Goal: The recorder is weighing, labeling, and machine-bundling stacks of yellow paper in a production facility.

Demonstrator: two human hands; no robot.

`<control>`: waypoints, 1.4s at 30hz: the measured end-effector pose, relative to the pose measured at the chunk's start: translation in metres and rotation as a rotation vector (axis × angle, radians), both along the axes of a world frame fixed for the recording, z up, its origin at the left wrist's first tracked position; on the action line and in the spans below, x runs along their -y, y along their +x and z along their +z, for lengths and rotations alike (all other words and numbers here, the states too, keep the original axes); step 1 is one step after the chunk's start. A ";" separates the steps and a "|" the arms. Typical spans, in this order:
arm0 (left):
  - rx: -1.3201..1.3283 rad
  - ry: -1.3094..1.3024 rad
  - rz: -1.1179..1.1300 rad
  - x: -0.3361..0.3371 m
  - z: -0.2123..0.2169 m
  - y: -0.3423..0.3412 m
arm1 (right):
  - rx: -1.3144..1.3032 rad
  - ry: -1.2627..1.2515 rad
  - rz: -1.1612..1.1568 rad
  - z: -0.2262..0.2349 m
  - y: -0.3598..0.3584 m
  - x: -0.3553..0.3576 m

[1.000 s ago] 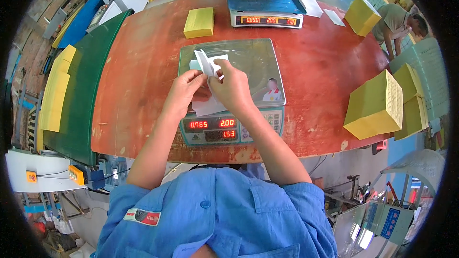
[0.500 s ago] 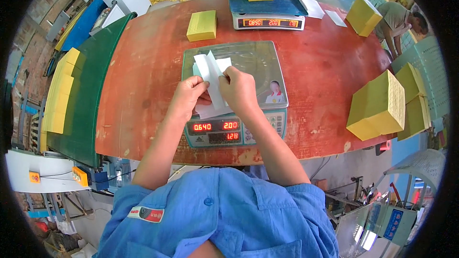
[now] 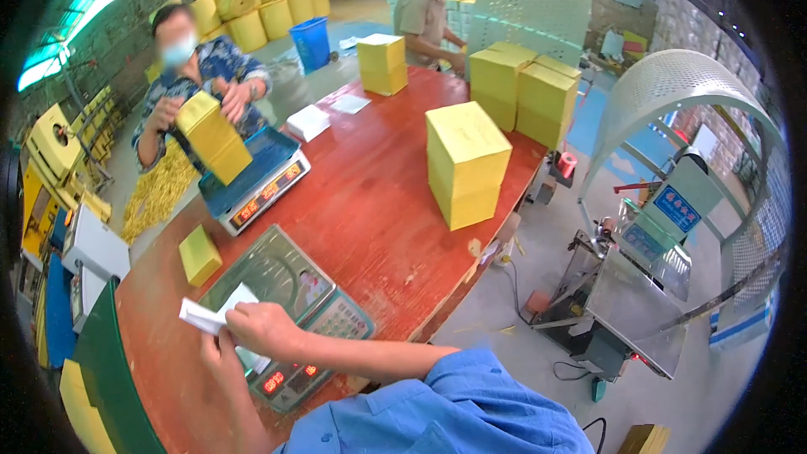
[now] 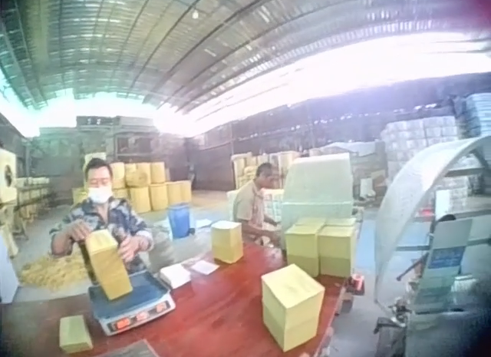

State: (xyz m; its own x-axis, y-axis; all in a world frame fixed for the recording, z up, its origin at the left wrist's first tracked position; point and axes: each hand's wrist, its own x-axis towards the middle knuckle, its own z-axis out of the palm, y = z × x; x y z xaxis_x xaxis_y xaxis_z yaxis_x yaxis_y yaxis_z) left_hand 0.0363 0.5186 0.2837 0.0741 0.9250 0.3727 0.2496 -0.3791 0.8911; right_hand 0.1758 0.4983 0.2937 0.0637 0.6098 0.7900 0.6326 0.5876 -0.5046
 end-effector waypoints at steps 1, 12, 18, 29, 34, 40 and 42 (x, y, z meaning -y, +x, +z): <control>0.038 0.111 0.010 0.006 0.013 0.008 | -0.005 0.063 0.018 0.011 0.008 0.008; -0.383 -0.112 -0.506 0.048 0.042 0.071 | -0.249 -0.072 -0.266 -0.040 0.172 0.126; -0.657 0.310 -0.628 0.061 0.107 0.202 | -0.488 -0.614 -0.596 -0.115 0.317 0.239; 0.115 -0.651 -0.802 -0.031 0.096 0.457 | -1.252 -0.566 -0.306 -0.139 0.465 0.280; -0.160 -0.626 -0.663 -0.040 0.084 0.466 | -1.274 -0.590 -0.327 -0.150 0.482 0.290; -0.224 -0.602 -0.657 -0.033 0.095 0.463 | -1.328 -0.641 -0.296 -0.158 0.481 0.298; -0.239 -0.609 -0.661 -0.033 0.093 0.461 | -1.322 -0.659 -0.290 -0.162 0.478 0.296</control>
